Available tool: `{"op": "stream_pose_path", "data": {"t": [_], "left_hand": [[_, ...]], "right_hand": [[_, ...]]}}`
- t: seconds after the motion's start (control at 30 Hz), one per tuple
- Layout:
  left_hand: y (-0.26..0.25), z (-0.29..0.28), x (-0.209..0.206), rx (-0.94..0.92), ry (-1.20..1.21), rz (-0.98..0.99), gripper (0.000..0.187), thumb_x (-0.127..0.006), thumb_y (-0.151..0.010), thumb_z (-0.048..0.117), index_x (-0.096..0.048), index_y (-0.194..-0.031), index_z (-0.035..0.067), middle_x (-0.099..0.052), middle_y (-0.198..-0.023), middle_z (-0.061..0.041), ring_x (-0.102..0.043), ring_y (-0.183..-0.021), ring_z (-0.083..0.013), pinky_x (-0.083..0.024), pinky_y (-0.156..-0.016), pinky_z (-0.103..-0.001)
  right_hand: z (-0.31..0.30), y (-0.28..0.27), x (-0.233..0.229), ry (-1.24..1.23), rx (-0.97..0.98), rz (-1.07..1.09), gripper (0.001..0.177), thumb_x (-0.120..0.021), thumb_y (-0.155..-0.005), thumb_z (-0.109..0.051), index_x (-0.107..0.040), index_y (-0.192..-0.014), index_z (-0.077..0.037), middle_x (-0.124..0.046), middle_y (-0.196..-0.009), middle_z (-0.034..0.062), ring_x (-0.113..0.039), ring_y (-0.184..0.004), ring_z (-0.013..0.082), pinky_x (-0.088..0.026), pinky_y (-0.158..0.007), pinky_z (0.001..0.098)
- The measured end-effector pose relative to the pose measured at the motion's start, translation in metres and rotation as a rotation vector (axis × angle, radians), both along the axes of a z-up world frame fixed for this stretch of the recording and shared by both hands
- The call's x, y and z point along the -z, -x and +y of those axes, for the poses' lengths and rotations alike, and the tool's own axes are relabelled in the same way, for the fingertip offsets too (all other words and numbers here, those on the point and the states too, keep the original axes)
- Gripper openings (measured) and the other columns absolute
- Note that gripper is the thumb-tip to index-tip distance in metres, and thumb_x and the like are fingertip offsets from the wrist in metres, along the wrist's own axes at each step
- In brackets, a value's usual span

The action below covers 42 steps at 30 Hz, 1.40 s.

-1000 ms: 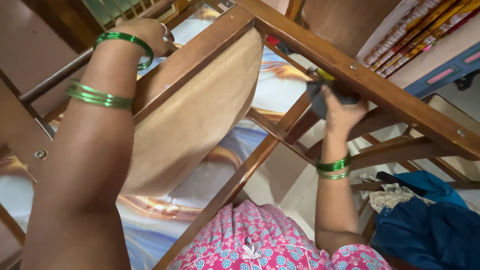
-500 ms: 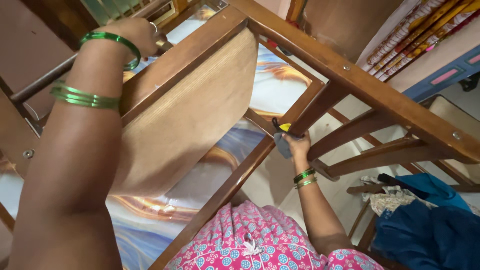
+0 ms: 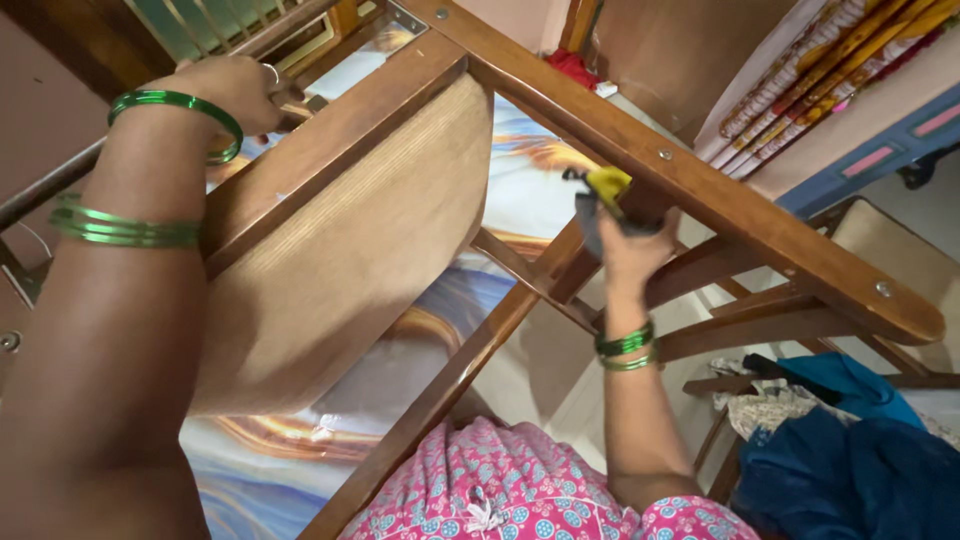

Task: The person wipes the wooden frame and woven seat of a chair using a yellow and gray cloth. The chair is positioned upside down on a table while the person systematically cleans the frame and seat surfaces.

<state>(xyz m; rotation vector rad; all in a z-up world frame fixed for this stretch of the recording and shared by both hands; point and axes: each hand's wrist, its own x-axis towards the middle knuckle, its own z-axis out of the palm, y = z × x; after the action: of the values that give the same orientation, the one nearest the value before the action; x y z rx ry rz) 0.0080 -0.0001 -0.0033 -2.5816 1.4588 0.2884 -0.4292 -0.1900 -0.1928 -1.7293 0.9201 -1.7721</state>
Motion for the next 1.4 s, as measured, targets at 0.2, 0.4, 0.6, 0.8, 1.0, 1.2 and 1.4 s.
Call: {"op": "stream_pose_path", "data": {"t": [0.2, 0.4, 0.6, 0.8, 1.0, 1.2, 1.4], "left_hand": [[0.000, 0.002, -0.002, -0.065, -0.008, 0.029, 0.048, -0.053, -0.096, 0.017, -0.066, -0.141, 0.027, -0.081, -0.109, -0.008, -0.070, -0.109, -0.0304, -0.044, -0.109, -0.054], [0.008, 0.002, -0.012, -0.080, -0.006, 0.047, 0.038, -0.056, -0.100, 0.024, -0.070, -0.132, 0.012, -0.079, -0.109, -0.010, -0.071, -0.106, -0.0316, -0.049, -0.103, -0.052], [0.023, 0.009, -0.023, -0.149, 0.034, 0.133, 0.039, -0.045, -0.107, 0.034, -0.070, -0.130, 0.016, -0.080, -0.102, -0.006, -0.074, -0.099, -0.0300, -0.045, -0.107, -0.050], [0.014, 0.007, -0.015, -0.071, -0.004, 0.035, 0.036, -0.050, -0.102, 0.023, -0.074, -0.129, 0.017, -0.082, -0.098, -0.005, -0.075, -0.101, -0.0268, -0.044, -0.109, -0.052], [0.012, 0.008, -0.012, -0.062, 0.004, 0.051, 0.047, -0.050, -0.097, 0.017, -0.065, -0.142, 0.023, -0.080, -0.107, -0.005, -0.069, -0.110, -0.0289, -0.043, -0.110, -0.054], [0.029, 0.018, -0.030, -0.125, 0.026, 0.102, 0.036, -0.058, -0.102, 0.029, -0.073, -0.132, 0.017, -0.078, -0.113, -0.012, -0.070, -0.108, -0.0340, -0.054, -0.098, -0.052], [0.074, 0.037, -0.055, -0.209, 0.150, 0.024, 0.034, -0.060, -0.103, 0.030, -0.072, -0.128, 0.010, -0.075, -0.110, -0.021, -0.075, -0.088, -0.0409, -0.059, -0.075, -0.057]], "right_hand": [[0.003, -0.003, 0.147, -0.300, 0.158, 0.218, 0.063, -0.094, -0.068, -0.025, -0.063, -0.117, 0.000, -0.074, -0.107, 0.0177, -0.072, -0.098, 0.0308, -0.056, -0.090, 0.0410], [0.003, 0.011, 0.220, -0.466, -0.144, 0.140, 0.062, -0.090, -0.066, -0.019, -0.063, -0.120, -0.004, -0.075, -0.106, 0.0101, -0.072, -0.095, 0.0228, -0.057, -0.086, 0.0338], [0.001, 0.002, 0.084, -0.259, 0.046, 0.104, 0.069, -0.095, -0.068, -0.020, -0.063, -0.123, 0.005, -0.075, -0.108, 0.0158, -0.071, -0.095, 0.0255, -0.057, -0.089, 0.0359], [0.014, -0.029, -0.052, 0.038, 0.382, -0.047, 0.068, -0.100, -0.077, -0.029, -0.066, -0.124, 0.006, -0.073, -0.124, 0.0219, -0.074, -0.114, 0.0341, -0.056, -0.105, 0.0442], [0.015, -0.039, -0.059, 0.083, 0.550, 0.016, 0.071, -0.101, -0.070, -0.030, -0.062, -0.119, 0.004, -0.072, -0.114, 0.0201, -0.074, -0.104, 0.0367, -0.058, -0.094, 0.0447], [0.011, -0.027, 0.011, -0.032, 0.432, 0.139, 0.076, -0.094, -0.073, -0.030, -0.053, -0.128, 0.003, -0.068, -0.118, 0.0223, -0.071, -0.106, 0.0400, -0.056, -0.094, 0.0460], [0.018, -0.008, 0.145, -0.316, 0.298, 0.364, 0.080, -0.092, -0.068, -0.025, -0.050, -0.130, 0.000, -0.067, -0.116, 0.0244, -0.067, -0.108, 0.0419, -0.052, -0.094, 0.0457]]}}
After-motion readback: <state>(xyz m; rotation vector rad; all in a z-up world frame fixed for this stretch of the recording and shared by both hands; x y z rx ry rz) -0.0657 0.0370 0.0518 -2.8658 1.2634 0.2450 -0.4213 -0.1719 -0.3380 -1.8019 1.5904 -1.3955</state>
